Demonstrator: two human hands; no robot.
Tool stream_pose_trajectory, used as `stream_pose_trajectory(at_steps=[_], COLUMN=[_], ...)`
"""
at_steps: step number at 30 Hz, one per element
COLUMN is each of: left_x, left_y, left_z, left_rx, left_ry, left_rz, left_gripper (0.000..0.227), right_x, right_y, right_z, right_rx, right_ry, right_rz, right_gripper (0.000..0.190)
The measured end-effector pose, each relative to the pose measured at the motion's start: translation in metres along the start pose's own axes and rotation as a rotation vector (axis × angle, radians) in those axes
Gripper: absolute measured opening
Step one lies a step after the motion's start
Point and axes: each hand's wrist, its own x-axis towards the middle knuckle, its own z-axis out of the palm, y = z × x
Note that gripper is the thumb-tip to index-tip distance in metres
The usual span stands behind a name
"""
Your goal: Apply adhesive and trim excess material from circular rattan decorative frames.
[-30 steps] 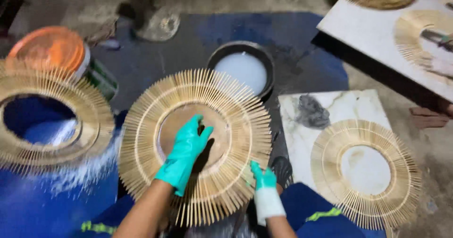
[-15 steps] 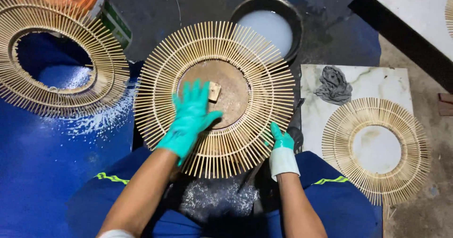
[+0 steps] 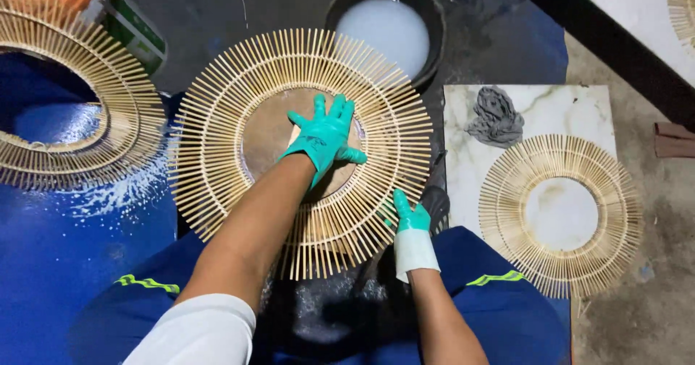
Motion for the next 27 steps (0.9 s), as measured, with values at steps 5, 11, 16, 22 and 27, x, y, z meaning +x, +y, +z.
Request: stream_pose_trajectory(at_steps=[5,11,16,22,27], left_x=[-0.007,-0.131,-0.134,-0.127,-0.150], left_y=[-0.023,-0.047,-0.095,-0.100,-0.070], left_z=[0.061,0.113,0.148,0.130,0.103], left_rx=[0.004,-0.375,-0.308,-0.078,-0.327], left_ry=[0.286,0.390,0.601,0.410,0.237], left_rz=[0.123,-0.168,-0.109,-0.280,-0.357], left_gripper=[0.133,0.140,0.135,0.126,0.144], right_x=[-0.013,-0.029,-0.123,-0.104,-0.069], right_y=[-0.001,-0.032,-0.151,-0.132,-0.112], right_z=[-0.022,-0.090,-0.013,0.014,0.046], right_rx=[-0.056,-0.196,-0.267,-1.010,-1.549], right_ry=[-0.063,0.143,0.074,-0.206,-0.104], right_rz=[-0.004,-0.131,-0.323,-0.323,-0.518], right_gripper=[0.037,0.024,0.047,0.061,0.067])
